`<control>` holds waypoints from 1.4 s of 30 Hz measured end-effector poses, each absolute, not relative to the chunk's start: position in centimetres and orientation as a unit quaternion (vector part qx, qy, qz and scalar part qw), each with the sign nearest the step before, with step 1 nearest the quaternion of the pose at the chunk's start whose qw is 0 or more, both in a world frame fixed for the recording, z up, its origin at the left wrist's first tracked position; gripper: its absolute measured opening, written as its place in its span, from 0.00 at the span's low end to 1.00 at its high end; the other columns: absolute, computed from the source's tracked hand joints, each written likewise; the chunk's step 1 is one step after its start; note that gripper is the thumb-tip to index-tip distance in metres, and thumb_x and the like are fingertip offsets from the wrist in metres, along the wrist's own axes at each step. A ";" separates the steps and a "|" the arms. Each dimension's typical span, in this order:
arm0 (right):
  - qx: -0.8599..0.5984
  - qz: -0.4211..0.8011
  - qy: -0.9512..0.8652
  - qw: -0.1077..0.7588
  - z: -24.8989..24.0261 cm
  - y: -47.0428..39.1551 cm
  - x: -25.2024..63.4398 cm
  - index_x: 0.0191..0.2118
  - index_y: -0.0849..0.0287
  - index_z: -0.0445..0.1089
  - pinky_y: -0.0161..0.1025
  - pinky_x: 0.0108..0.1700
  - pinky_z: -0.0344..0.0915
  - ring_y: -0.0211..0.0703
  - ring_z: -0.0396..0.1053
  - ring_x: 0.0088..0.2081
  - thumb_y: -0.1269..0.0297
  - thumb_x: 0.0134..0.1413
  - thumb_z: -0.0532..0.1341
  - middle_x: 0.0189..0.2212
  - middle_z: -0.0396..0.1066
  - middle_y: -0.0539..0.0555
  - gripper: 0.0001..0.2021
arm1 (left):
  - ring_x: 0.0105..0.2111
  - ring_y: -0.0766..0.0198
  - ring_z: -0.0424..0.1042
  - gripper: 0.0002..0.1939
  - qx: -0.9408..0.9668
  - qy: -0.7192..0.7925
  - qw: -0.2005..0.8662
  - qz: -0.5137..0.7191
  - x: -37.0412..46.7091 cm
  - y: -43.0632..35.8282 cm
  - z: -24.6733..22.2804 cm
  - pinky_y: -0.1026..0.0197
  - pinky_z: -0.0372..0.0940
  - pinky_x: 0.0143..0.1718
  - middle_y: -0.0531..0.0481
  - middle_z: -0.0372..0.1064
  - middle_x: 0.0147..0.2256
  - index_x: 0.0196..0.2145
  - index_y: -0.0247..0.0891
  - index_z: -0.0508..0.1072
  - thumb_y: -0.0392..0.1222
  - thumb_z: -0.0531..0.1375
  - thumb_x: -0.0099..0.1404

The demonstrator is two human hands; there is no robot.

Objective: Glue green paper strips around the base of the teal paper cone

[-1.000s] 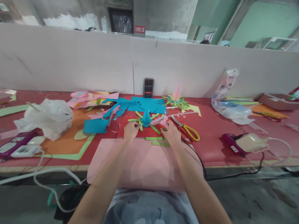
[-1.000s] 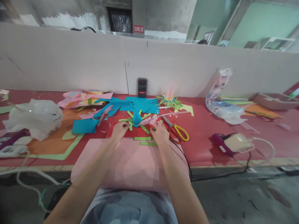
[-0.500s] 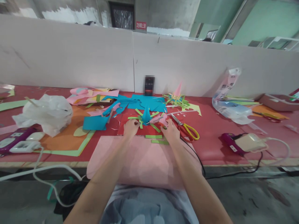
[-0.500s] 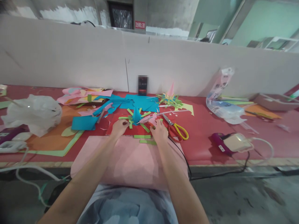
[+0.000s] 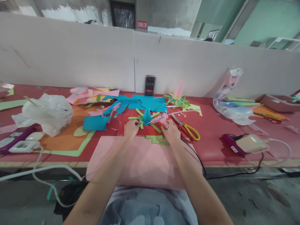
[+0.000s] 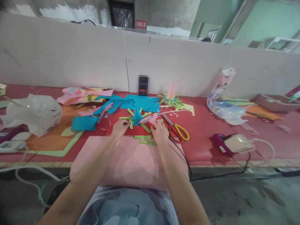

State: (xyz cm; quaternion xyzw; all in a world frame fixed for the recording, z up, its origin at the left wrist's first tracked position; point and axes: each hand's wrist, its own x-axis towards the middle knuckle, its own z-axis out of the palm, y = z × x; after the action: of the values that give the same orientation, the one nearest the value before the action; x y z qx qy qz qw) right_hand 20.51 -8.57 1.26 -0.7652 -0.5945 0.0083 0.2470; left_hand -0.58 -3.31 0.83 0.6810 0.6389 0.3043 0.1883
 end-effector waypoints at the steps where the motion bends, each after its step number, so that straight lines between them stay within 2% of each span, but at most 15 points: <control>1: -0.767 0.007 -0.593 0.244 1.3 -8.6 20.5 0.49 0.53 0.61 0.37 0.36 0.63 0.45 0.69 0.44 0.57 0.54 0.58 0.47 0.68 0.54 0.17 | 0.39 0.56 0.70 0.08 0.682 0.637 0.188 0.306 -0.6 -3.3 0.8 0.58 0.60 0.40 0.48 0.75 0.34 0.24 0.41 0.74 0.43 0.58 0.58; 14: -0.770 0.010 -0.584 0.256 1.2 -8.5 20.3 0.49 0.53 0.60 0.38 0.38 0.64 0.45 0.69 0.44 0.55 0.52 0.59 0.47 0.69 0.54 0.19 | 0.40 0.54 0.70 0.08 0.684 0.637 0.196 0.297 -0.6 -3.4 1.0 0.57 0.59 0.40 0.47 0.75 0.35 0.25 0.41 0.74 0.43 0.57 0.59; 19: -0.769 0.029 -0.558 0.312 1.4 -8.8 20.3 0.48 0.53 0.61 0.39 0.38 0.64 0.47 0.69 0.44 0.53 0.50 0.60 0.46 0.70 0.54 0.20 | 0.41 0.54 0.70 0.08 0.681 0.641 0.199 0.294 -0.6 -3.2 0.9 0.57 0.59 0.42 0.48 0.75 0.37 0.26 0.41 0.74 0.44 0.57 0.59; 25: -0.724 -0.001 -0.524 0.449 0.9 -8.6 20.5 0.48 0.56 0.62 0.41 0.40 0.64 0.49 0.69 0.43 0.48 0.45 0.61 0.45 0.70 0.57 0.26 | 0.41 0.54 0.71 0.09 0.675 0.650 0.213 0.278 -0.6 -3.4 1.4 0.57 0.60 0.43 0.48 0.75 0.36 0.28 0.41 0.75 0.43 0.56 0.60; 28: -0.718 -0.001 -0.516 0.468 0.7 -8.6 20.6 0.48 0.56 0.63 0.42 0.40 0.65 0.50 0.69 0.43 0.48 0.44 0.61 0.44 0.71 0.57 0.27 | 0.41 0.56 0.71 0.09 0.669 0.639 0.217 0.310 -0.6 -3.4 1.6 0.59 0.61 0.42 0.48 0.75 0.38 0.30 0.41 0.75 0.42 0.56 0.60; 35: -0.662 -0.029 -0.490 0.566 0.7 -8.7 20.5 0.51 0.59 0.61 0.40 0.40 0.65 0.46 0.68 0.40 0.44 0.44 0.61 0.44 0.69 0.59 0.31 | 0.39 0.56 0.71 0.08 0.659 0.628 0.221 0.349 -0.7 -3.3 1.2 0.60 0.62 0.40 0.46 0.75 0.37 0.31 0.39 0.75 0.42 0.56 0.60; 38: -0.662 -0.019 -0.470 0.583 0.9 -8.7 20.6 0.50 0.59 0.61 0.40 0.41 0.64 0.46 0.68 0.40 0.45 0.44 0.61 0.44 0.68 0.59 0.31 | 0.39 0.56 0.71 0.08 0.663 0.627 0.224 0.343 -0.7 -3.1 1.0 0.59 0.62 0.40 0.46 0.75 0.37 0.31 0.39 0.76 0.42 0.56 0.60; 42: -0.715 -0.024 -0.405 0.569 1.0 -8.5 21.5 0.50 0.60 0.61 0.42 0.41 0.63 0.47 0.67 0.37 0.45 0.46 0.60 0.39 0.69 0.58 0.29 | 0.39 0.54 0.71 0.08 0.661 0.628 0.224 0.344 -0.7 -3.1 1.0 0.58 0.62 0.40 0.46 0.75 0.36 0.30 0.40 0.76 0.42 0.57 0.59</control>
State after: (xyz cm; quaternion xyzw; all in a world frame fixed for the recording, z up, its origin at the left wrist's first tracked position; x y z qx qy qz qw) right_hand 21.54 -8.49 1.01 -0.7153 -0.4046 -0.0236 0.5693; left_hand -0.75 -3.13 1.02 0.6612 0.6280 0.3442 0.2236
